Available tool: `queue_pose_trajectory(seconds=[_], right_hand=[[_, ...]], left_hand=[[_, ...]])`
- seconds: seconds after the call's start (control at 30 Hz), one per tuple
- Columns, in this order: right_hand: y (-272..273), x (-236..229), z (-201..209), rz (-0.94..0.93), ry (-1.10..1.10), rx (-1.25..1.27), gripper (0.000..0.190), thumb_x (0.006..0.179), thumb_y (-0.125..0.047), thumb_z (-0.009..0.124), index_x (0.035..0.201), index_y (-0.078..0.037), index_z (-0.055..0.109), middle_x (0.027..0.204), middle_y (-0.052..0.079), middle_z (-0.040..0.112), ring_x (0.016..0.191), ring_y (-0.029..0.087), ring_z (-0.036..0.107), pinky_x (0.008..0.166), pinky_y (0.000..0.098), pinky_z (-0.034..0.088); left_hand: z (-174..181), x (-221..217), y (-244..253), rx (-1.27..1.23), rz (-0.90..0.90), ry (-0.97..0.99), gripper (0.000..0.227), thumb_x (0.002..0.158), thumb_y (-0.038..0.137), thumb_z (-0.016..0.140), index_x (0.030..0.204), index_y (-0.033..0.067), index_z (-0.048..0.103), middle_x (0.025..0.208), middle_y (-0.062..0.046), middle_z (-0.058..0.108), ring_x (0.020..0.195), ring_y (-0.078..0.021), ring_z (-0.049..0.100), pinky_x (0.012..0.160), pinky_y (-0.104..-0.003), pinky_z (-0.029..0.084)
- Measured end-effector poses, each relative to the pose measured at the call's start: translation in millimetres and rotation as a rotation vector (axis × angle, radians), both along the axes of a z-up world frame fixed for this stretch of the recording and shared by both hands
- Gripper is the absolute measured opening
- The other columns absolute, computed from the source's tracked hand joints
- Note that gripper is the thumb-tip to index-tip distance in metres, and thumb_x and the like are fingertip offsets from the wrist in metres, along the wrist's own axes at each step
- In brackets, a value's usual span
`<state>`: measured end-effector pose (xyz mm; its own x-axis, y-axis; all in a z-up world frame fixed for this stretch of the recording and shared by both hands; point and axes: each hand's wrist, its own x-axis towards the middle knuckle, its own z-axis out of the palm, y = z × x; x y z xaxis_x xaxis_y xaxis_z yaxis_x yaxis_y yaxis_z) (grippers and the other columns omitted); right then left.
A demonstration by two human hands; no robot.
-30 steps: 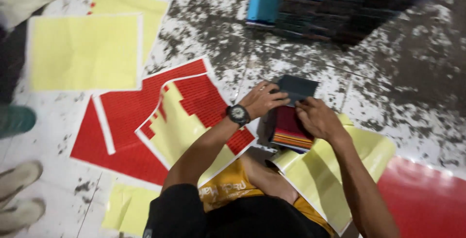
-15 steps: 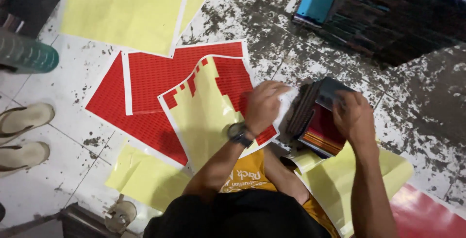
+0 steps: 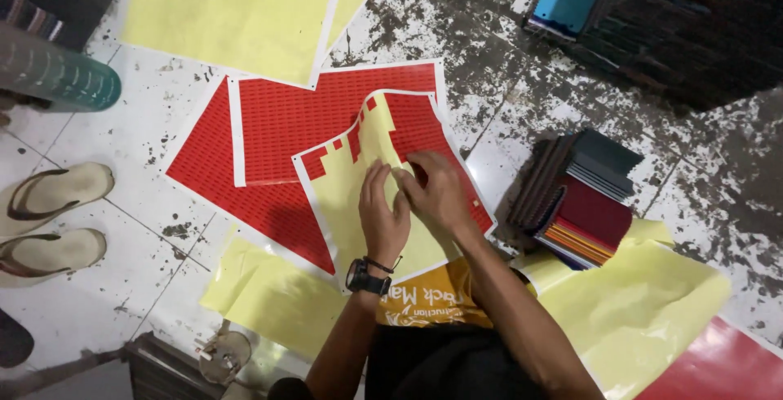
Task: Peeling adhesive labels from a sheet and applying them to the edges of rectangular sample boards before stacking them.
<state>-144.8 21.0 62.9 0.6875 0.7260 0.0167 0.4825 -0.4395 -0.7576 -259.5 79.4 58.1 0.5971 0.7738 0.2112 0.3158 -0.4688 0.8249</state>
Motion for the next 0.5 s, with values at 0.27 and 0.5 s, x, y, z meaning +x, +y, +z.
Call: queue_pose_trajectory(seconds=[0.27, 0.5], right_hand=[[21.9, -1.9, -36.7, -0.178, -0.139, -0.009, 0.028, 0.081, -0.046, 0.078, 0.088, -0.018, 0.077, 0.074, 0.003, 0.065, 0.078, 0.023, 0.069, 0.071, 0.0344, 0.057], [21.6, 2.3, -20.6, -0.152, -0.187, 0.064, 0.013, 0.089, -0.025, 0.075, 0.083, -0.014, 0.076, 0.07, 0.007, 0.065, 0.072, 0.026, 0.069, 0.062, 0.0364, 0.056]], left_hand=[[-15.9, 18.2, 17.1, -0.259, 0.242, -0.02, 0.038, 0.087, 0.012, 0.062, 0.124, 0.0194, 0.063, 0.111, 0.001, 0.064, 0.092, -0.0162, 0.059, 0.084, -0.033, 0.051], [-20.1, 22.8, 16.5, -0.511, 0.275, -0.104, 0.03, 0.086, 0.006, 0.064, 0.114, 0.0162, 0.066, 0.103, 0.0, 0.069, 0.078, -0.0084, 0.054, 0.067, -0.023, 0.051]])
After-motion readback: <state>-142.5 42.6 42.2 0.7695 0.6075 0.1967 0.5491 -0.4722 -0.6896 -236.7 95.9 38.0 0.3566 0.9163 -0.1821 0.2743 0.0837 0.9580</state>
